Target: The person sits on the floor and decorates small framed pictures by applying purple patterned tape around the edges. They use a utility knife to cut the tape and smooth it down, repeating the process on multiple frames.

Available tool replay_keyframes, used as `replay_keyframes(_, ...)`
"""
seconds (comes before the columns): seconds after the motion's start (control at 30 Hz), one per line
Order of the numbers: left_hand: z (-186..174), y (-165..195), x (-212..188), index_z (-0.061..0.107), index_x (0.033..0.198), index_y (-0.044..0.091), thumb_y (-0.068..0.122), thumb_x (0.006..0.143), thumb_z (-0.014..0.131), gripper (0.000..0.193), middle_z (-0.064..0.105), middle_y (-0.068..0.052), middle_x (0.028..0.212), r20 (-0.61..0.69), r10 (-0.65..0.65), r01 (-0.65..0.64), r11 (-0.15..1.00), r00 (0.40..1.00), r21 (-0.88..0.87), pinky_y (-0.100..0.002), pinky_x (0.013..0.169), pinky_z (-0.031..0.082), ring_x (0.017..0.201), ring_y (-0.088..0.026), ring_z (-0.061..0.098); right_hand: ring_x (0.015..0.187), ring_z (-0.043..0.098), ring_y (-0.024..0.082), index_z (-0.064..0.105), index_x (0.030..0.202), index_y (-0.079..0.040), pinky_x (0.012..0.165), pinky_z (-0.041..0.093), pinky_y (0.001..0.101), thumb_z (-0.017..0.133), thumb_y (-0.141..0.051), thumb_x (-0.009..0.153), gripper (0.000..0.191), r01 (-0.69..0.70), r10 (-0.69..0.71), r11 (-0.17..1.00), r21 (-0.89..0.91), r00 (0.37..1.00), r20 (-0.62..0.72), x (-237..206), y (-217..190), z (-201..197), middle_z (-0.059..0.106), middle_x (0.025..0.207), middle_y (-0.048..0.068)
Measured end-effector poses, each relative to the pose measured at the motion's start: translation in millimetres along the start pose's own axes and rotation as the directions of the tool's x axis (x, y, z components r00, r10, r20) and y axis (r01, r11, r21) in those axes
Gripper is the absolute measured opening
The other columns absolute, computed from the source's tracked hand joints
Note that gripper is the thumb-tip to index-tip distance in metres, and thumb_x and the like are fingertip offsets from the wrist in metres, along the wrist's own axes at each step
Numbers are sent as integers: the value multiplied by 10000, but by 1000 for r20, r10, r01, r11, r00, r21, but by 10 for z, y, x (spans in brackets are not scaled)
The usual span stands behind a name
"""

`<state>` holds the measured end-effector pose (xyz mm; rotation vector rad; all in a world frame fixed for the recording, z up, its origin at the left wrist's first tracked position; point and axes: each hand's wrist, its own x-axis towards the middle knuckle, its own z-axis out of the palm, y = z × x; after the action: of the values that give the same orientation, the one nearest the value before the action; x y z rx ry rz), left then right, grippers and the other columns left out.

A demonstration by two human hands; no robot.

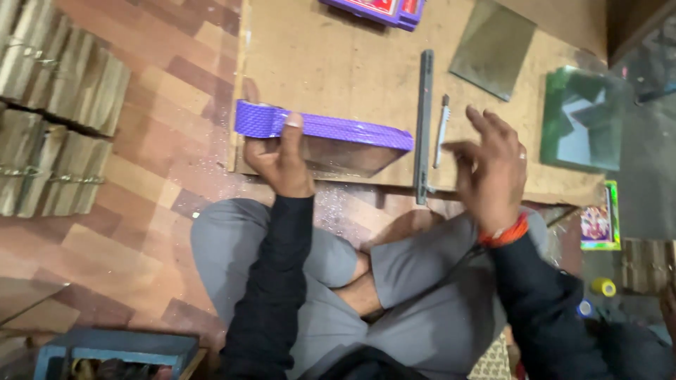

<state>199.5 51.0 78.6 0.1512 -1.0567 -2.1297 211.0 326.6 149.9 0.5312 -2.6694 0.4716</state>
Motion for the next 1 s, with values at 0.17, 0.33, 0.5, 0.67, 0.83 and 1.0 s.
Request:
replay_keyframes(0.17, 79, 144, -137, 327, 1636, -26, -40, 964, 735, 786, 568, 41, 1147, -2, -59, 59, 996, 998, 59, -237, 920, 476, 946, -85, 508, 770, 745, 295, 778, 1094, -73, 707, 574, 384, 831, -206, 880, 257, -361, 327, 933, 4, 850, 414, 240, 1004, 199, 747, 855, 170)
replay_keyframes(0.33, 108, 190, -195, 337, 1655, -7, -26, 995, 740, 774, 523, 37, 1053, 12, -21, 19, 993, 1000, 114, -241, 901, 475, 895, -76, 498, 818, 751, 325, 762, 984, -54, 766, 589, 399, 940, -354, 708, 445, -525, 493, 849, -60, 747, 446, 338, 1104, 632, 761, 880, 192)
replay_keyframes(0.5, 51, 194, -206, 350, 1646, -13, -18, 979, 743, 774, 542, 34, 1041, 12, -38, 35, 981, 999, 189, -234, 888, 478, 921, -83, 522, 822, 750, 313, 632, 1195, -36, 737, 606, 403, 975, -331, 623, 729, -585, 548, 810, -33, 737, 396, 381, 1100, 680, 742, 904, 226)
replay_keyframes(0.67, 20, 190, -204, 330, 1640, -27, -3, 971, 755, 793, 549, 30, 1053, 18, -40, 37, 990, 999, 139, -229, 922, 476, 946, -84, 521, 775, 766, 349, 454, 1461, 1, 699, 622, 418, 806, -169, 791, 776, -745, 664, 667, -20, 582, 470, 319, 1150, 628, 748, 907, 274)
replay_keyframes(0.83, -19, 212, -197, 328, 1635, -38, 19, 975, 747, 784, 549, 30, 1066, 27, -32, 28, 990, 999, 140, -216, 896, 454, 923, -78, 497, 844, 742, 295, 394, 1494, -16, 746, 622, 384, 602, 60, 900, 634, -654, 466, 128, 746, 703, 537, 434, 1030, 418, 731, 976, 183)
replay_keyframes(1.0, -43, 227, -219, 330, 1631, -47, 30, 984, 747, 773, 558, 22, 1089, 36, -37, 32, 990, 999, 141, -211, 904, 453, 925, -71, 494, 776, 644, 225, 581, 1156, 21, 720, 538, 326, 534, 68, 1041, 134, -364, 204, -108, 925, 903, 379, 626, 408, -15, 618, 925, 97)
